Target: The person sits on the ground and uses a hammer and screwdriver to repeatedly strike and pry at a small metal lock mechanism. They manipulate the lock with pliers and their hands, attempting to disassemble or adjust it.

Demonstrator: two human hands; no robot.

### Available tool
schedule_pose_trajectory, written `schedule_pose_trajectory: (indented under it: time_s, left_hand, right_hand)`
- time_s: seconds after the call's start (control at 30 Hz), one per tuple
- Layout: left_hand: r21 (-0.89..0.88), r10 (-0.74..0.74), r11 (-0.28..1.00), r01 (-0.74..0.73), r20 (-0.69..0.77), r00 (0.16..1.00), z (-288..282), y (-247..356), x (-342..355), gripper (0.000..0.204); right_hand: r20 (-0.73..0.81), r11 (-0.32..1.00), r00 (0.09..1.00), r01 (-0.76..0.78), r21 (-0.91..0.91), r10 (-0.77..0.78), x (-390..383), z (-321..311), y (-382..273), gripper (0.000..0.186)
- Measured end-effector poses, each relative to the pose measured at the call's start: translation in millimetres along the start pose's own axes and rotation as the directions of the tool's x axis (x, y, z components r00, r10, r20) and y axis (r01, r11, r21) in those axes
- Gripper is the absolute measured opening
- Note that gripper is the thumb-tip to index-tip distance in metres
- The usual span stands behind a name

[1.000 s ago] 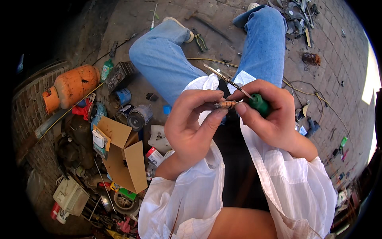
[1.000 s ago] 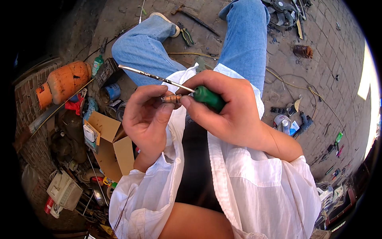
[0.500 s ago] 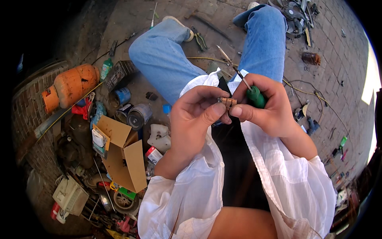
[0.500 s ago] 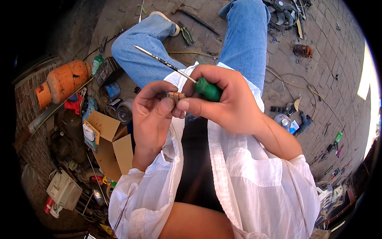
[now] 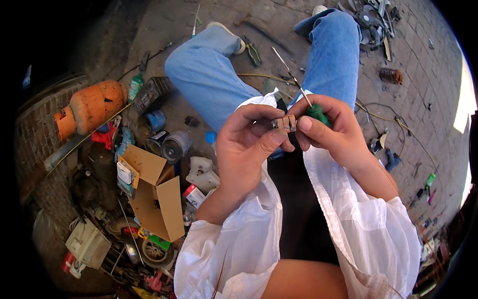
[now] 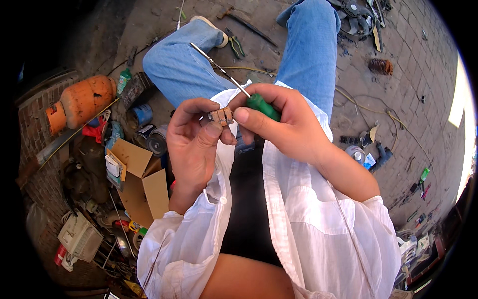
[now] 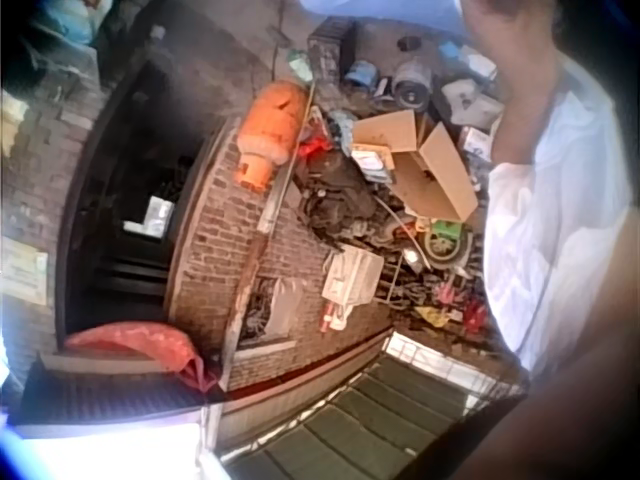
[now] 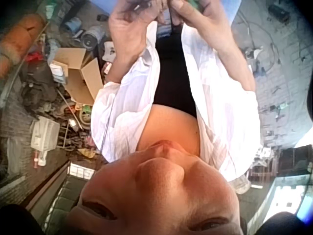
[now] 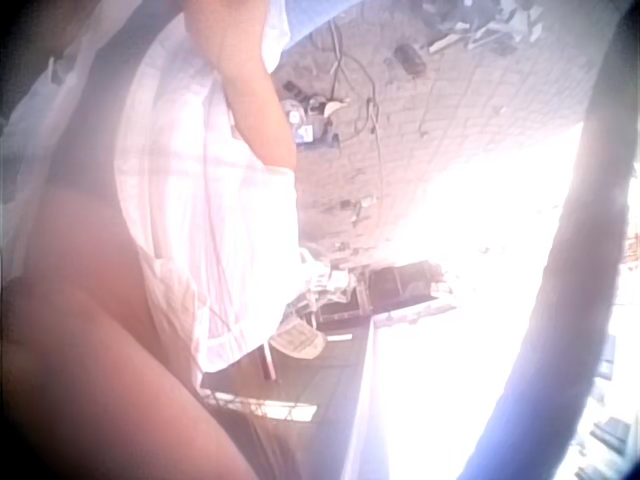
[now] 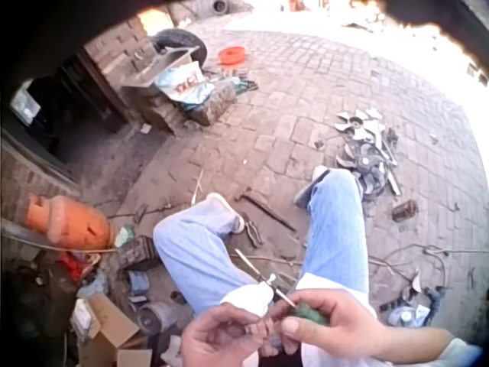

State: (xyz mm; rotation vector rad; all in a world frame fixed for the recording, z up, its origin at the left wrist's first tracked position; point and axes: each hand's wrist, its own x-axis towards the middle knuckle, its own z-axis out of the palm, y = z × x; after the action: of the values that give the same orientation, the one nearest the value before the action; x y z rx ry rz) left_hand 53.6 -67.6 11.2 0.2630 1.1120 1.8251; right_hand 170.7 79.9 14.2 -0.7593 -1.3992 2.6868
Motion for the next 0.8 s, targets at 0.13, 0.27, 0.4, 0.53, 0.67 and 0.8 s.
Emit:
schedule_pose_trajectory:
  time_s: [0.13,0.27,0.4,0.53,0.67,0.8]
  left_hand:
    - [0.073,0.061,0.996,-0.056,-0.064,0.996,-2,-2,4,0.024]
    - [0.176,0.172,0.973,-0.146,-0.140,0.975,-7,-5,14,0.023]
    - [0.249,0.270,0.946,-0.206,-0.258,0.928,-13,-8,26,0.021]
    - [0.326,0.364,0.901,-0.286,-0.209,0.908,-18,-5,34,0.020]
    - [0.264,0.289,0.938,-0.224,-0.241,0.926,-13,1,33,0.018]
    - [-0.051,0.015,0.998,-0.026,-0.198,0.980,-9,9,25,0.018]
  right_hand:
    - [-0.114,0.984,0.988,0.085,-0.158,-0.103,-3,4,1,0.025]
    - [-0.122,0.891,0.962,0.172,-0.420,-0.243,-7,1,1,0.025]
    - [-0.162,0.848,0.941,0.180,-0.498,-0.295,-6,-2,1,0.022]
    - [-0.161,0.857,0.956,0.137,-0.497,-0.246,-7,-5,-2,0.023]
    - [-0.189,0.854,0.931,0.189,-0.486,-0.313,-1,-3,-1,0.031]
    - [-0.141,0.857,0.937,0.224,-0.464,-0.321,7,0,-6,0.047]
